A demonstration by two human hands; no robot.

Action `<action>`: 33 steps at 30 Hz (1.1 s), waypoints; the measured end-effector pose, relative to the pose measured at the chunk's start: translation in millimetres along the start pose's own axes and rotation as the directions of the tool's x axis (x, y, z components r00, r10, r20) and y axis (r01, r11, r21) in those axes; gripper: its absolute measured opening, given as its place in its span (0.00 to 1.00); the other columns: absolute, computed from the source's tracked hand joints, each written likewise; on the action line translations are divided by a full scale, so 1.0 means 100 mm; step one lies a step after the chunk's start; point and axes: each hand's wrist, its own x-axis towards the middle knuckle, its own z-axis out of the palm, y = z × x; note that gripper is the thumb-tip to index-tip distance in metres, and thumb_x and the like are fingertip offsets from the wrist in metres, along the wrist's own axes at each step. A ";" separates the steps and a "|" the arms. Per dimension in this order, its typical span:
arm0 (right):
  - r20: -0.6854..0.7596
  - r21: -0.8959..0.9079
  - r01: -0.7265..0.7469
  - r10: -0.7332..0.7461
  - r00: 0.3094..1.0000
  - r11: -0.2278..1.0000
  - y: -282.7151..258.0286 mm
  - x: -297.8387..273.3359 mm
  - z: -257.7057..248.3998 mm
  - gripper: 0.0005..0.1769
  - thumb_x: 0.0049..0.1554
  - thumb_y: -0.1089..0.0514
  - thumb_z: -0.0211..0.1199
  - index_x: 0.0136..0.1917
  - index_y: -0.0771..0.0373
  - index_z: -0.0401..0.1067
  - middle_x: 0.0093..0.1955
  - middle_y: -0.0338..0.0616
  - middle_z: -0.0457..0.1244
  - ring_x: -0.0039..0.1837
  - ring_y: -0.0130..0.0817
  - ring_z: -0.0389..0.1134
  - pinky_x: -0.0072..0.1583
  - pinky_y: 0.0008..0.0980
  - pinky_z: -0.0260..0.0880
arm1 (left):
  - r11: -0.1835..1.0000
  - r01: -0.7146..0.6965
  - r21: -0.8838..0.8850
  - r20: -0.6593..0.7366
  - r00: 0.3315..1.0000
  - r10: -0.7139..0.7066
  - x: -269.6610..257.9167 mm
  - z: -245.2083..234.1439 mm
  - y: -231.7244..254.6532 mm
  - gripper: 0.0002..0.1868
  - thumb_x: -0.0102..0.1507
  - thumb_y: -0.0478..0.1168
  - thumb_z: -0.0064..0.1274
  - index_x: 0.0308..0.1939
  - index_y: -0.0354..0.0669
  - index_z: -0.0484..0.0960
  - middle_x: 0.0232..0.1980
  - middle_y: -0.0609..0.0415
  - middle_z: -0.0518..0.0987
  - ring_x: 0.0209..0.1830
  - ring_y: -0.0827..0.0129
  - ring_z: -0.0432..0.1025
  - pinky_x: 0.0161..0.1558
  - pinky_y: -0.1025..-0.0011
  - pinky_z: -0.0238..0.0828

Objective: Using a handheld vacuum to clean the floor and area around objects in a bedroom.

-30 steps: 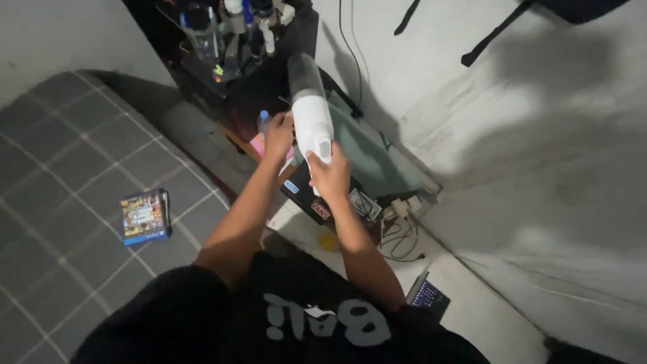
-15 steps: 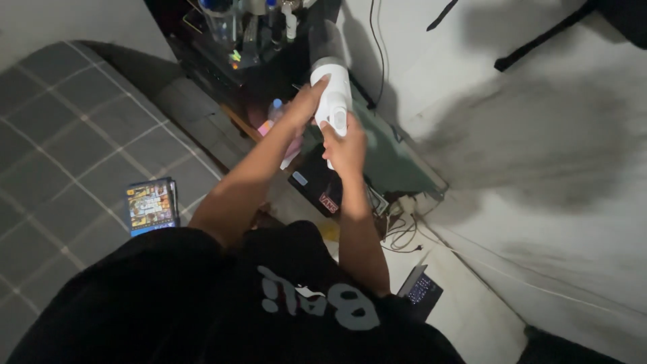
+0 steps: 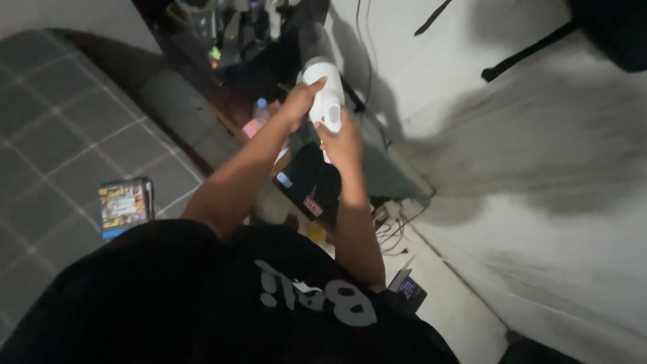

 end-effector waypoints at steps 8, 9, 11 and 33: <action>0.063 -0.078 -0.157 0.162 0.985 0.985 -0.05 0.42 -0.29 0.31 0.54 0.56 0.68 0.68 0.65 0.66 0.34 0.48 0.68 0.28 0.33 0.70 0.30 0.31 0.69 | 0.996 0.072 -0.058 -0.107 0.991 -0.078 0.30 0.29 0.04 0.28 0.65 0.57 0.50 0.53 0.34 0.81 0.44 0.47 0.84 0.40 0.61 0.80 0.42 0.61 0.77; 0.067 -0.086 -0.155 0.161 0.985 0.984 -0.09 0.45 -0.31 0.30 0.54 0.56 0.68 0.68 0.63 0.67 0.34 0.46 0.68 0.28 0.32 0.70 0.30 0.31 0.69 | 0.993 0.077 -0.085 -0.118 0.989 -0.087 0.35 0.31 0.05 0.28 0.65 0.57 0.50 0.53 0.34 0.81 0.45 0.47 0.84 0.41 0.61 0.80 0.43 0.61 0.77; 0.082 -0.101 -0.160 0.169 0.982 0.982 -0.16 0.48 -0.35 0.29 0.55 0.56 0.68 0.68 0.62 0.68 0.34 0.45 0.68 0.28 0.31 0.70 0.30 0.31 0.68 | 0.989 0.090 -0.121 -0.137 0.985 -0.106 0.48 0.31 0.00 0.28 0.64 0.56 0.50 0.54 0.35 0.81 0.46 0.47 0.85 0.42 0.61 0.81 0.44 0.61 0.78; 0.132 -0.394 0.104 -0.056 0.990 0.913 0.29 1.60 -0.09 0.23 0.52 0.58 0.66 0.60 0.65 0.70 0.54 0.63 0.69 0.59 0.61 0.70 0.59 0.51 0.70 | 0.990 0.079 -0.114 -0.213 0.972 -0.102 1.29 0.06 0.17 0.37 0.61 0.60 0.54 0.57 0.27 0.79 0.50 0.43 0.85 0.46 0.58 0.83 0.48 0.61 0.80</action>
